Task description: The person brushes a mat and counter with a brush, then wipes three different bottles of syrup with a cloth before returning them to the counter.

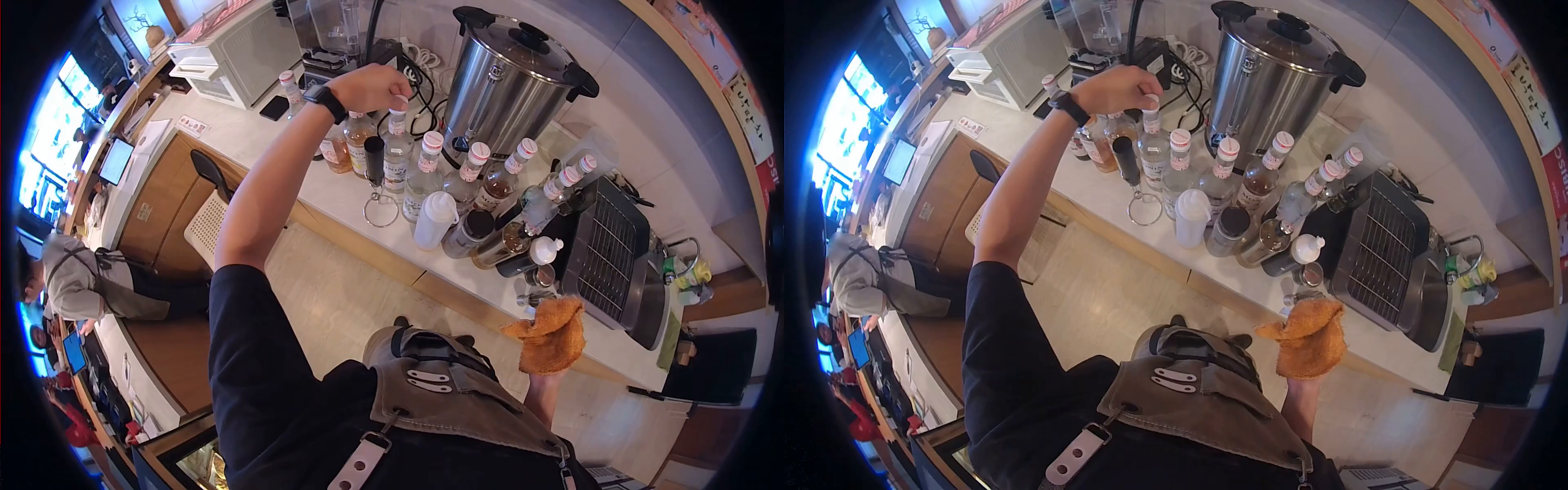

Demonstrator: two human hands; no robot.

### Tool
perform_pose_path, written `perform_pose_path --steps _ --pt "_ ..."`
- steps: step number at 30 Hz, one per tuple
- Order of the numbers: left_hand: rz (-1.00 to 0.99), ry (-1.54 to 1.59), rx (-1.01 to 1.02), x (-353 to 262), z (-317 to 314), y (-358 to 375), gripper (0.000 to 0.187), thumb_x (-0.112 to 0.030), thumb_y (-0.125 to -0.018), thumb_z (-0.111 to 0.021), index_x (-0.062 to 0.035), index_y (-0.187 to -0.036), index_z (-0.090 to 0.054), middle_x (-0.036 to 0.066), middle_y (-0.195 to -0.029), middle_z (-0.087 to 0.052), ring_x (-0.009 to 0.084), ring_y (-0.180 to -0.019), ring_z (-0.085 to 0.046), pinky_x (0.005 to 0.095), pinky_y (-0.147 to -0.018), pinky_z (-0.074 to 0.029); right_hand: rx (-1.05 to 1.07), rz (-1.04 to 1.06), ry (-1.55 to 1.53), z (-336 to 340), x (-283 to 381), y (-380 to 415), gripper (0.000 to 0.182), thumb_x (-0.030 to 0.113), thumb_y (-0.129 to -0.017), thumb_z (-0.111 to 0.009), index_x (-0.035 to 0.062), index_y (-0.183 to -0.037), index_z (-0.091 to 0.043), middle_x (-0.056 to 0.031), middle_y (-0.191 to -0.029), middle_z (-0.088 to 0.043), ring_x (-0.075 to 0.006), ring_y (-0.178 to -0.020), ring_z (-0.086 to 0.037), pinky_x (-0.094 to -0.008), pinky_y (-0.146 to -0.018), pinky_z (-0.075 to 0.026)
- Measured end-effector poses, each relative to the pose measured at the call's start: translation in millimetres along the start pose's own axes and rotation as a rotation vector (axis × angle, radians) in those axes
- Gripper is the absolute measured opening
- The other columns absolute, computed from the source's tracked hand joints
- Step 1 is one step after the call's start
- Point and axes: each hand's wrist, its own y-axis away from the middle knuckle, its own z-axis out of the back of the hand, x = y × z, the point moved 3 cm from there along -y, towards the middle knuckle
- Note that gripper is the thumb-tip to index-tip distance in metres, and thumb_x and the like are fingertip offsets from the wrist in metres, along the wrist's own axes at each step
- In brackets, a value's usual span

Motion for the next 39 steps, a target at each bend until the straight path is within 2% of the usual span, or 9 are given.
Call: perform_pose_path --steps 3,7,11,14,18,21,26,30,39 --pt "-0.206 -0.025 -0.224 -43.7 5.7 6.9 0.040 -0.032 -0.091 -0.076 -0.0014 -0.116 -0.072 0.018 -0.108 -0.075 0.0288 -0.102 -0.072 0.0389 -0.090 -0.056 0.018 -0.045 -0.325 -3.8 -1.5 4.2 0.057 0.042 -0.108 -0.047 0.0097 -0.154 -0.040 -0.0101 -0.145 -0.055 -0.0289 -0.130 -0.058 -0.0475 -0.108 -0.051" --pt "-0.162 0.044 0.185 -89.8 -25.5 20.9 0.038 -0.024 -0.091 -0.077 -0.0027 -0.121 -0.068 0.019 -0.108 -0.073 0.0339 -0.105 -0.071 0.0413 -0.092 -0.054 0.022 -0.020 0.090 -7.2 -0.3 -0.4 0.057 0.039 -0.104 -0.052 0.0098 -0.152 -0.043 -0.0090 -0.142 -0.057 -0.0276 -0.129 -0.058 -0.0460 -0.110 -0.049" --pt "-0.169 -0.191 0.195 -77.9 -54.3 12.5 0.037 -0.019 -0.086 -0.078 -0.0028 -0.117 -0.066 0.020 -0.108 -0.072 0.0385 -0.108 -0.068 0.0458 -0.093 -0.052 -0.103 -0.127 -0.153 -23.0 14.2 -4.6 0.063 0.022 -0.086 -0.081 0.0110 -0.141 -0.054 -0.0052 -0.129 -0.066 -0.0234 -0.124 -0.061 -0.0386 -0.107 -0.047" --pt "-0.164 -0.199 0.183 -85.4 -49.2 17.7 0.037 -0.013 -0.084 -0.078 -0.0032 -0.116 -0.066 0.019 -0.110 -0.071 0.0396 -0.110 -0.066 0.0469 -0.093 -0.051 -0.153 -0.108 -0.043 -13.6 4.5 -3.3 0.061 0.022 -0.086 -0.080 0.0118 -0.141 -0.054 -0.0047 -0.130 -0.065 -0.0236 -0.124 -0.061 -0.0385 -0.106 -0.048" --pt "-0.171 -0.179 0.166 -85.8 -41.1 19.4 0.034 -0.010 -0.084 -0.076 -0.0031 -0.116 -0.066 0.018 -0.112 -0.071 0.0400 -0.109 -0.066 0.0466 -0.093 -0.051 -0.221 -0.243 -0.593 -16.6 25.0 -2.6 0.058 0.024 -0.083 -0.083 0.0106 -0.134 -0.059 -0.0052 -0.127 -0.067 -0.0246 -0.122 -0.062 -0.0387 -0.103 -0.050" --pt "-0.202 -0.134 0.119 -91.9 -30.9 21.2 0.033 -0.009 -0.085 -0.075 -0.0028 -0.115 -0.065 0.017 -0.111 -0.070 0.0398 -0.108 -0.065 0.0464 -0.092 -0.051 -0.111 -0.123 -0.265 5.0 -0.7 -2.8 0.057 0.040 -0.099 -0.056 0.0116 -0.148 -0.048 -0.0080 -0.141 -0.058 -0.0276 -0.131 -0.056 -0.0450 -0.111 -0.046" --pt "-0.220 -0.035 0.002 -102.6 -3.2 24.2 0.034 -0.001 -0.083 -0.074 -0.0022 -0.115 -0.065 0.017 -0.106 -0.069 0.0371 -0.104 -0.066 0.0418 -0.088 -0.052 -0.216 -0.163 -0.427 0.2 12.4 -5.5 0.059 0.016 -0.089 -0.078 0.0071 -0.141 -0.051 -0.0066 -0.131 -0.064 -0.0240 -0.119 -0.063 -0.0394 -0.104 -0.051" --pt "-0.222 0.121 -0.145 -114.4 17.9 28.2 0.037 0.005 -0.085 -0.072 -0.0044 -0.120 -0.064 0.015 -0.108 -0.070 0.0307 -0.101 -0.069 0.0381 -0.087 -0.055 -0.205 -0.190 -0.507 3.6 7.1 -5.2 0.061 0.011 -0.089 -0.077 0.0068 -0.143 -0.049 -0.0068 -0.132 -0.062 -0.0227 -0.120 -0.063 -0.0389 -0.105 -0.051" --pt "-0.312 0.491 -0.690 -135.9 54.3 28.3 0.048 -0.001 -0.100 -0.066 -0.0026 -0.145 -0.049 0.011 -0.119 -0.065 0.0157 -0.109 -0.067 0.0316 -0.090 -0.057 -0.056 -0.324 -0.884 -0.2 3.0 -4.3 0.052 0.040 -0.111 -0.044 0.0103 -0.153 -0.041 -0.0089 -0.146 -0.055 -0.0274 -0.133 -0.056 -0.0452 -0.110 -0.051"
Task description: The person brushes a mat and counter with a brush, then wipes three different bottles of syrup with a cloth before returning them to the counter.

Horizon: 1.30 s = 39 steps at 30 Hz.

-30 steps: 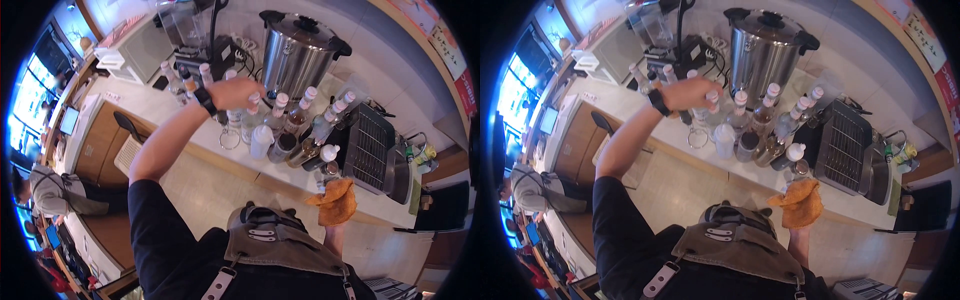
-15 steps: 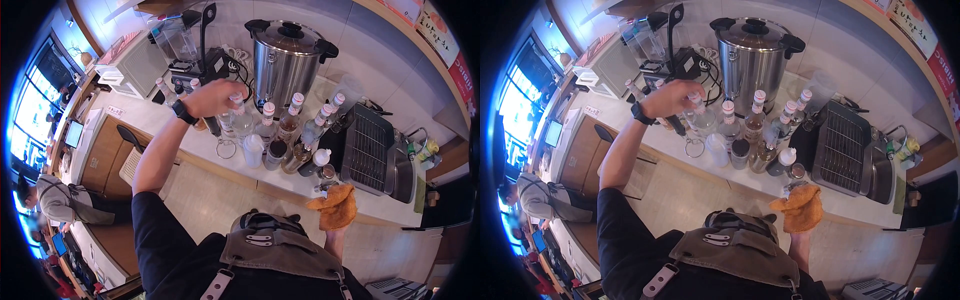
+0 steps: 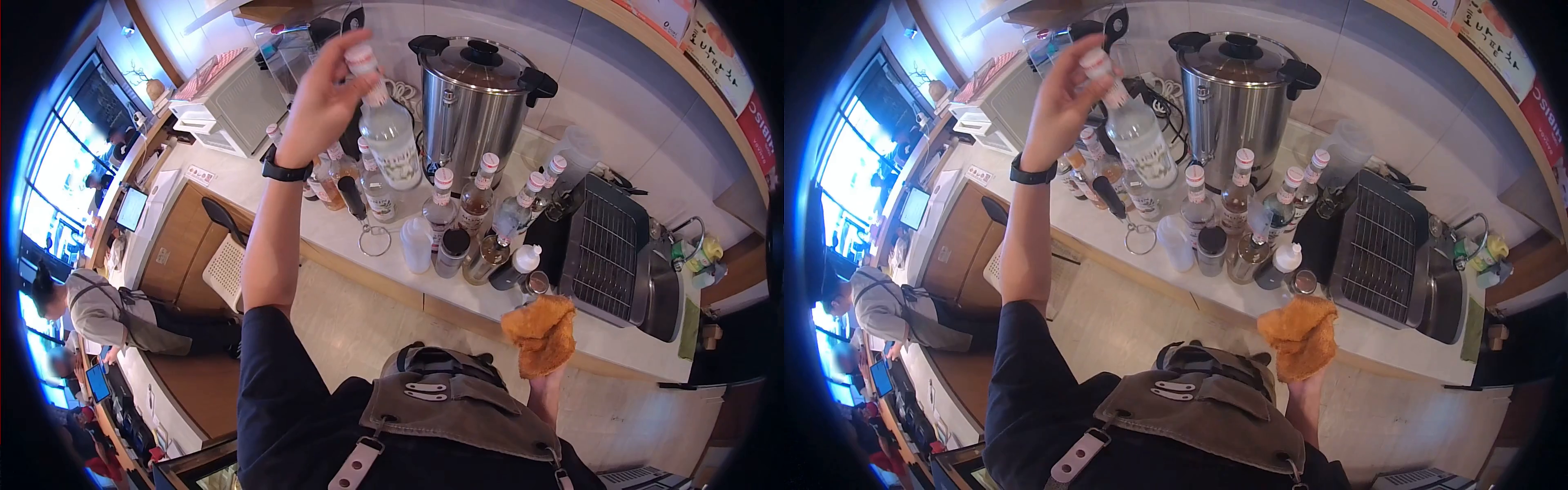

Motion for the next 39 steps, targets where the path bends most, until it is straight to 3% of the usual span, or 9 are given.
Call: perform_pose_path --steps 4,5,11,15,17,24,29,32,39 --pt "-0.197 0.007 -0.292 -61.2 1.2 -13.1 0.045 -0.003 -0.104 -0.058 -0.0007 -0.147 -0.045 0.013 -0.119 -0.065 0.0258 -0.098 -0.072 0.0372 -0.087 -0.059 0.024 -0.054 0.016 -12.8 14.6 1.5 0.056 0.043 -0.112 -0.041 0.0117 -0.158 -0.037 -0.0091 -0.153 -0.050 -0.0279 -0.138 -0.053 -0.0468 -0.114 -0.047" --pt "-0.244 0.035 -0.297 -75.4 6.8 -14.4 0.058 -0.010 -0.106 -0.059 -0.0041 -0.158 -0.035 0.009 -0.122 -0.062 0.0145 -0.105 -0.062 0.0280 -0.095 -0.051 0.141 -0.022 0.037 -25.2 22.0 1.8 0.057 0.044 -0.112 -0.041 0.0117 -0.158 -0.036 -0.0092 -0.154 -0.049 -0.0277 -0.138 -0.053 -0.0469 -0.115 -0.046" --pt "-0.690 -0.097 -0.415 -224.0 -16.6 20.3 0.056 -0.011 -0.109 -0.051 0.0023 -0.159 -0.029 0.011 -0.115 -0.062 0.0128 -0.094 -0.064 0.0251 -0.080 -0.056 0.610 0.004 0.155 -82.0 41.3 -33.5 0.057 0.039 -0.111 -0.046 0.0089 -0.158 -0.037 -0.0093 -0.156 -0.047 -0.0256 -0.138 -0.054 -0.0438 -0.114 -0.047" --pt "-0.462 -0.213 -0.443 -267.2 -48.8 112.0 0.043 -0.007 -0.107 -0.053 0.0000 -0.148 -0.042 0.015 -0.118 -0.065 0.0270 -0.084 -0.069 0.0380 -0.078 -0.059 0.752 -0.195 -0.170 -118.3 4.4 -52.1 0.058 0.040 -0.109 -0.050 0.0083 -0.156 -0.039 -0.0094 -0.153 -0.050 -0.0256 -0.133 -0.056 -0.0433 -0.112 -0.047" --pt "-0.334 -0.157 -0.644 -273.2 -89.3 163.1 0.048 -0.008 -0.107 -0.053 -0.0007 -0.152 -0.037 0.014 -0.118 -0.063 0.0219 -0.086 -0.067 0.0347 -0.074 -0.058 1.175 0.234 0.370 -165.1 3.9 -36.0 0.069 0.036 -0.101 -0.065 0.0028 -0.155 -0.037 -0.0135 -0.148 -0.051 -0.0242 -0.135 -0.052 -0.0420 -0.115 -0.042" --pt "0.034 -0.142 -1.152 -339.2 -141.7 332.5 0.054 -0.012 -0.107 -0.056 -0.0038 -0.156 -0.036 0.016 -0.121 -0.062 0.0220 -0.088 -0.065 0.0368 -0.071 -0.057 1.836 -1.172 0.268 -154.2 -75.5 87.0 0.100 0.055 -0.085 -0.082 -0.0040 -0.153 -0.038 -0.0137 -0.141 -0.058 -0.0208 -0.124 -0.060 -0.0377 -0.109 -0.047" --pt "-0.110 -0.177 -1.451 -452.9 -194.3 448.4 0.045 -0.017 -0.110 -0.052 -0.0067 -0.152 -0.042 0.014 -0.116 -0.060 0.0211 -0.087 -0.061 0.0357 -0.070 -0.055 1.524 -2.575 -0.428 -94.5 -40.2 244.8 0.101 0.072 -0.087 -0.066 0.0011 -0.155 -0.039 -0.0229 -0.133 -0.062 -0.0378 -0.110 -0.068 -0.0493 -0.091 -0.061" --pt "-0.212 -0.427 -1.612 -536.9 -250.4 494.8 0.043 -0.018 -0.111 -0.050 -0.0062 -0.151 -0.042 0.014 -0.117 -0.059 0.0211 -0.087 -0.061 0.0352 -0.070 -0.055 1.456 -2.709 -0.339 -53.7 -5.8 293.0 0.093 0.060 -0.087 -0.069 0.0032 -0.155 -0.039 -0.0243 -0.125 -0.064 -0.0412 -0.105 -0.068 -0.0532 -0.079 -0.061" --pt "-0.372 -1.045 -1.745 -696.1 -426.1 563.1 0.038 -0.020 -0.113 -0.045 -0.0064 -0.148 -0.045 0.015 -0.117 -0.059 0.0217 -0.089 -0.062 0.0360 -0.071 -0.055 2.603 -1.375 0.324 -20.0 74.4 374.6 0.096 0.019 -0.072 -0.091 -0.0049 -0.151 -0.042 -0.0138 -0.127 -0.067 -0.0175 -0.110 -0.067 -0.0327 -0.098 -0.053"
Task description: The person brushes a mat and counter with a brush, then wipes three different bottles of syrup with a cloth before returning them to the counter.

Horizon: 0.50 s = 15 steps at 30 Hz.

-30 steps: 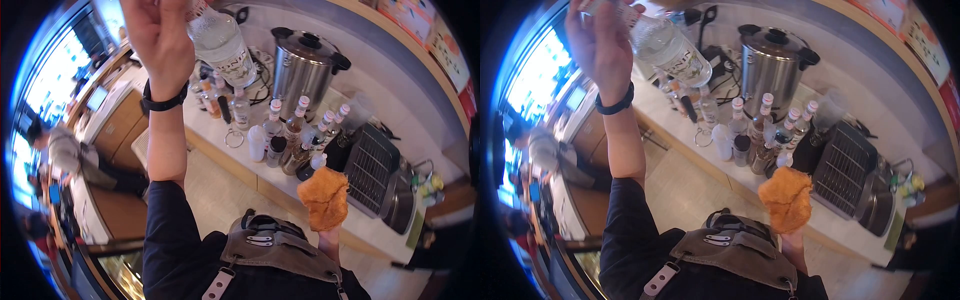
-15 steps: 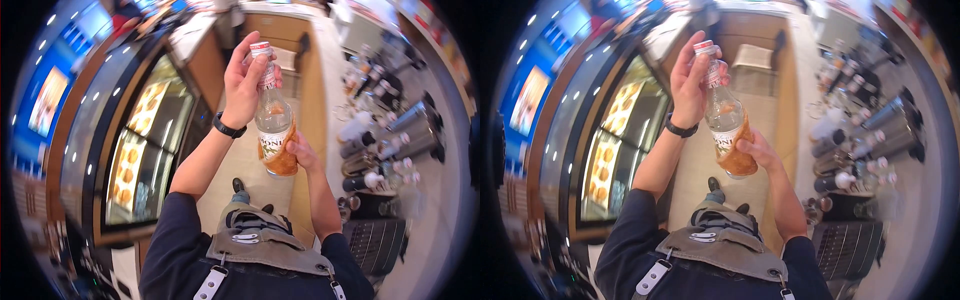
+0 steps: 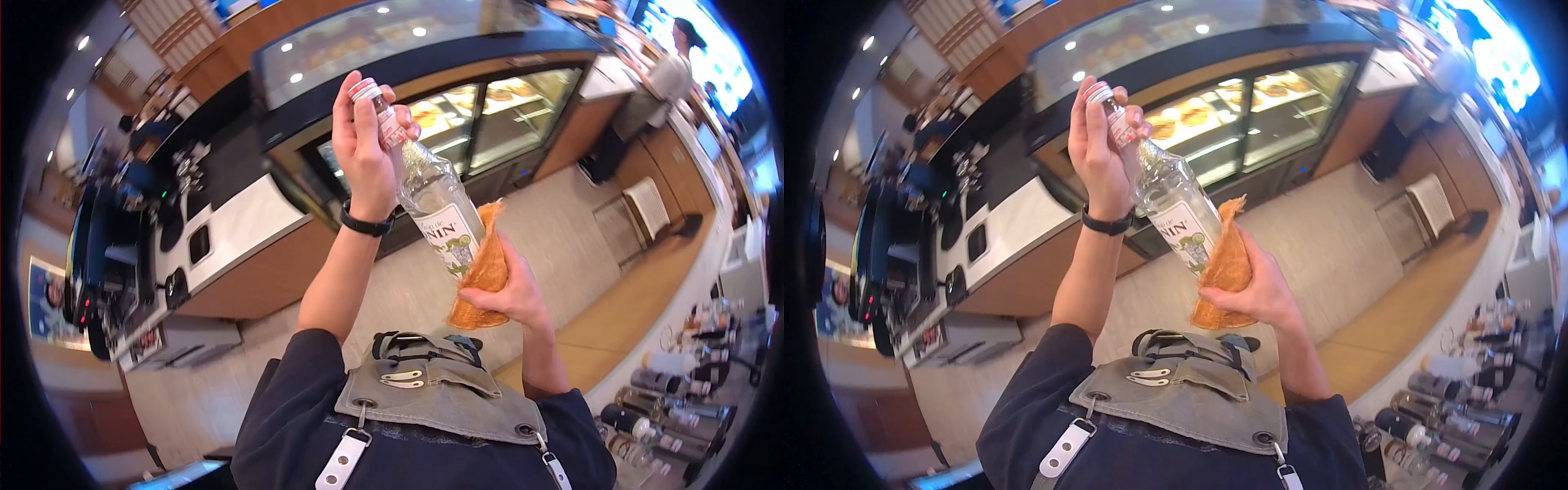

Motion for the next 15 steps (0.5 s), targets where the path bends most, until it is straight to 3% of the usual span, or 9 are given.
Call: perform_pose_path --steps 3,5,6,7,9,11,12,15 --pt "-0.115 -0.088 -0.011 -89.5 50.2 9.2 0.042 -0.021 -0.114 -0.042 -0.0083 -0.153 -0.039 0.017 -0.121 -0.058 0.0241 -0.089 -0.064 0.0382 -0.073 -0.057 0.053 0.131 0.165 -76.3 -9.1 -29.8 0.093 0.014 -0.071 -0.092 -0.0063 -0.149 -0.044 -0.0110 -0.123 -0.068 -0.0166 -0.110 -0.066 -0.0335 -0.098 -0.053" --pt "-0.082 -0.192 -0.044 -150.1 69.0 23.4 0.049 -0.026 -0.113 -0.043 -0.0086 -0.157 -0.031 0.019 -0.123 -0.058 0.0301 -0.091 -0.070 0.0433 -0.077 -0.061 0.209 0.075 -0.055 -122.6 -22.9 -46.1 0.094 0.012 -0.070 -0.092 -0.0064 -0.149 -0.045 -0.0119 -0.124 -0.067 -0.0172 -0.110 -0.065 -0.0341 -0.097 -0.054" --pt "-0.046 -0.179 0.043 -175.3 87.7 33.8 0.060 -0.033 -0.111 -0.048 -0.0068 -0.159 -0.024 0.023 -0.124 -0.058 0.0363 -0.093 -0.074 0.0484 -0.081 -0.063 0.285 0.035 -0.118 -147.1 -31.9 -57.7 0.094 0.011 -0.069 -0.092 -0.0064 -0.149 -0.045 -0.0122 -0.124 -0.067 -0.0172 -0.110 -0.065 -0.0343 -0.096 -0.054" --pt "0.014 -0.206 0.048 -198.5 102.1 47.9 0.066 -0.033 -0.107 -0.058 -0.0037 -0.156 -0.026 0.020 -0.111 -0.062 0.0380 -0.095 -0.075 0.0507 -0.081 -0.064 0.359 -0.013 -0.176 -168.0 -39.9 -68.1 0.095 0.010 -0.068 -0.092 -0.0064 -0.149 -0.045 -0.0125 -0.124 -0.067 -0.0171 -0.110 -0.065 -0.0344 -0.096 -0.054" --pt "0.009 -0.284 0.082 -245.6 145.5 73.8 0.055 -0.022 -0.103 -0.063 -0.0026 -0.146 -0.035 0.013 -0.092 -0.062 0.0351 -0.085 -0.075 0.0510 -0.077 -0.064 0.584 -0.140 -0.281 -215.8 -56.1 -96.6 0.094 0.009 -0.066 -0.091 -0.0059 -0.148 -0.047 -0.0148 -0.128 -0.066 -0.0215 -0.115 -0.066 -0.0362 -0.100 -0.054" --pt "-0.050 -0.321 -0.038 -294.9 176.9 97.8 0.040 -0.013 -0.101 -0.064 -0.0035 -0.132 -0.042 0.010 -0.086 -0.063 0.0312 -0.079 -0.075 0.0503 -0.079 -0.064 0.836 -0.339 -0.498 -266.0 -86.7 -114.6 0.094 0.009 -0.066 -0.090 -0.0058 -0.148 -0.047 -0.0160 -0.131 -0.066 -0.0249 -0.118 -0.066 -0.0383 -0.102 -0.054" --pt "-0.084 -0.338 -0.090 -317.4 190.5 106.0 0.033 -0.009 -0.100 -0.065 -0.0040 -0.125 -0.045 0.008 -0.082 -0.063 0.0293 -0.076 -0.074 0.0500 -0.080 -0.064 0.920 -0.333 -0.561 -294.9 -101.4 -123.4 0.096 0.013 -0.067 -0.088 -0.0055 -0.150 -0.043 -0.0184 -0.133 -0.065 -0.0303 -0.118 -0.067 -0.0417 -0.102 -0.055" --pt "-0.160 -0.513 -0.257 -381.7 233.3 135.7 0.020 -0.004 -0.099 -0.061 -0.0048 -0.113 -0.046 0.006 -0.079 -0.060 0.0263 -0.068 -0.073 0.0505 -0.075 -0.064 0.958 -0.578 -0.800 -379.4 -127.2 -128.8 0.099 0.019 -0.069 -0.087 -0.0054 -0.152 -0.039 -0.0196 -0.134 -0.063 -0.0306 -0.118 -0.067 -0.0426 -0.101 -0.056"
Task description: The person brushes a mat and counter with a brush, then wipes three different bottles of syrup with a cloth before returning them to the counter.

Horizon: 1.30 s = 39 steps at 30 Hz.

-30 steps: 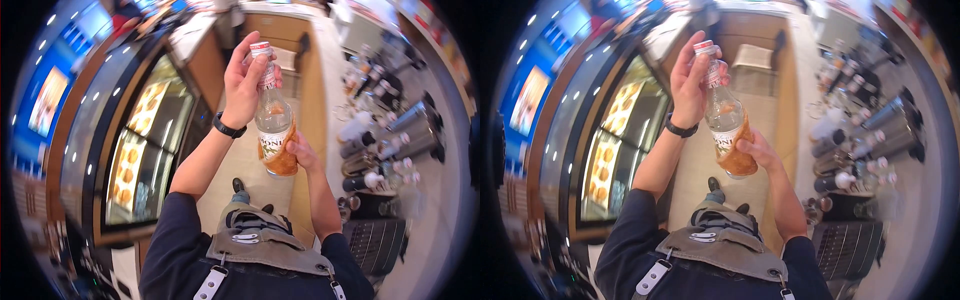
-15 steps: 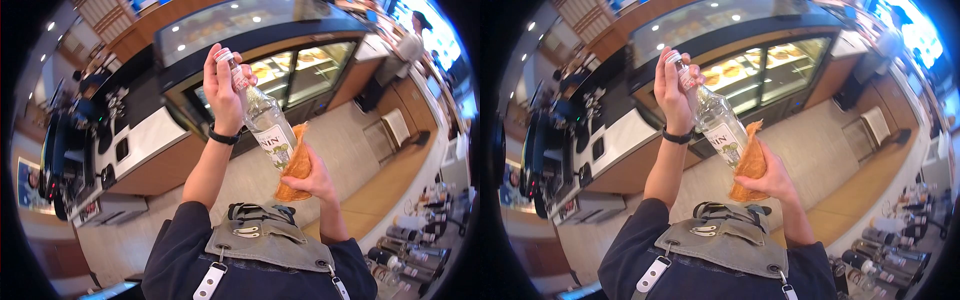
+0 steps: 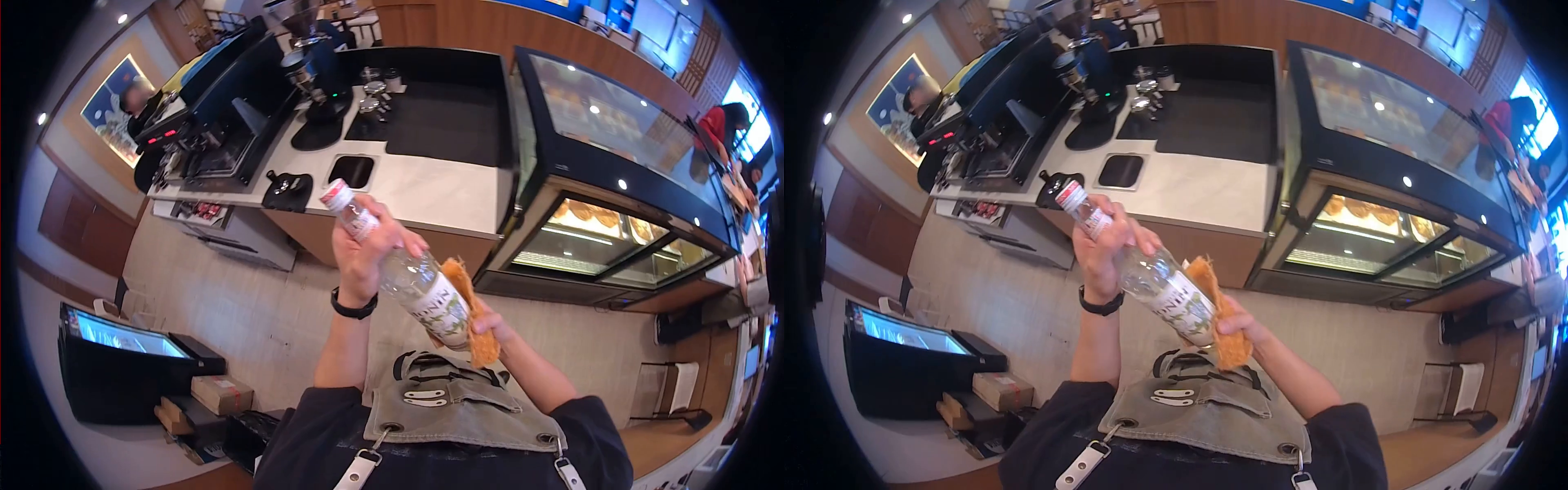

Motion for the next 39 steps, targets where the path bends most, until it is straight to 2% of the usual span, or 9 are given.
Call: perform_pose_path --steps 4,8,15,19,23,27,35,38,39 --pt "-0.166 -0.228 -0.509 -26.7 72.5 24.0 0.014 -0.004 -0.100 -0.058 -0.0063 -0.108 -0.047 0.005 -0.077 -0.057 0.0233 -0.066 -0.069 0.0496 -0.075 -0.063 -0.535 0.326 0.020 -28.6 -14.8 -61.7 0.061 0.026 -0.099 -0.064 0.0007 -0.150 -0.042 -0.0161 -0.139 -0.058 -0.0252 -0.126 -0.059 -0.0383 -0.106 -0.050" --pt "-0.341 -0.222 -0.759 -35.6 98.9 28.5 0.014 -0.005 -0.099 -0.058 -0.0078 -0.107 -0.047 0.005 -0.076 -0.056 0.0225 -0.064 -0.067 0.0499 -0.075 -0.062 -0.464 0.773 0.414 -23.7 -7.1 -112.5 0.055 0.036 -0.107 -0.051 0.0043 -0.151 -0.041 -0.0135 -0.142 -0.056 -0.0248 -0.124 -0.062 -0.0397 -0.103 -0.053" --pt "-0.433 -0.332 -0.396 -56.0 111.2 -18.1 0.019 -0.002 -0.096 -0.057 -0.0075 -0.108 -0.043 0.007 -0.071 -0.054 0.0245 -0.061 -0.066 0.0510 -0.070 -0.061 -0.124 -0.044 -0.033 8.6 29.7 -197.1 0.051 0.038 -0.110 -0.035 0.0029 -0.142 -0.053 -0.0145 -0.133 -0.066 -0.0250 -0.117 -0.068 -0.0410 -0.102 -0.056" --pt "-0.323 -0.401 -0.279 -41.0 115.6 -65.2 0.018 -0.004 -0.097 -0.057 -0.0065 -0.109 -0.044 0.007 -0.069 -0.054 0.0237 -0.061 -0.066 0.0504 -0.071 -0.062 -0.045 -0.205 -0.207 5.7 44.0 -217.2 0.051 0.038 -0.109 -0.038 0.0030 -0.142 -0.053 -0.0126 -0.133 -0.065 -0.0260 -0.116 -0.067 -0.0440 -0.102 -0.054" --pt "-0.305 -0.327 -0.677 -0.5 161.9 -104.4 0.009 -0.011 -0.100 -0.056 -0.0059 -0.105 -0.049 0.004 -0.074 -0.055 0.0200 -0.067 -0.066 0.0476 -0.076 -0.062 -0.420 0.359 -0.226 37.1 64.4 -236.7 0.051 0.040 -0.107 -0.050 0.0019 -0.141 -0.053 -0.0121 -0.129 -0.065 -0.0254 -0.118 -0.064 -0.0433 -0.102 -0.052" --pt "-0.204 -0.165 -0.852 43.9 187.1 -133.1 0.005 -0.011 -0.098 -0.056 -0.0079 -0.097 -0.052 0.002 -0.075 -0.054 0.0185 -0.073 -0.066 0.0436 -0.076 -0.061 -0.436 0.885 0.413 39.3 82.8 -232.9 0.081 0.063 -0.100 -0.048 -0.0009 -0.150 -0.042 -0.0188 -0.138 -0.060 -0.0259 -0.124 -0.063 -0.0406 -0.108 -0.050" --pt "-0.225 -0.166 -0.070 51.4 135.7 -200.4 0.023 -0.007 -0.092 -0.060 -0.0101 -0.101 -0.040 0.004 -0.066 -0.048 0.0204 -0.054 -0.059 0.0424 -0.066 -0.059 -0.508 0.181 -0.094 73.0 120.4 -239.3 0.057 0.045 -0.108 -0.047 0.0027 -0.146 -0.048 -0.0138 -0.129 -0.065 -0.0227 -0.114 -0.067 -0.0391 -0.095 -0.057" --pt "-0.071 -0.040 0.258 74.9 127.8 -219.4 0.029 -0.006 -0.093 -0.062 -0.0102 -0.105 -0.036 0.004 -0.065 -0.049 0.0223 -0.052 -0.061 0.0448 -0.060 -0.060 -0.166 0.101 -0.222 72.4 107.8 -234.9 0.054 0.046 -0.111 -0.040 0.0030 -0.142 -0.052 -0.0142 -0.123 -0.069 -0.0245 -0.108 -0.070 -0.0375 -0.091 -0.059" --pt "-0.003 0.012 0.306 83.2 130.9 -225.0 0.031 -0.005 -0.093 -0.064 -0.0103 -0.104 -0.036 0.005 -0.065 -0.050 0.0243 -0.053 -0.063 0.0467 -0.060 -0.061 -0.294 0.195 -0.041 84.6 98.6 -237.8 0.055 0.047 -0.111 -0.040 0.0036 -0.141 -0.054 -0.0142 -0.121 -0.069 -0.0240 -0.106 -0.070 -0.0367 -0.090 -0.059"
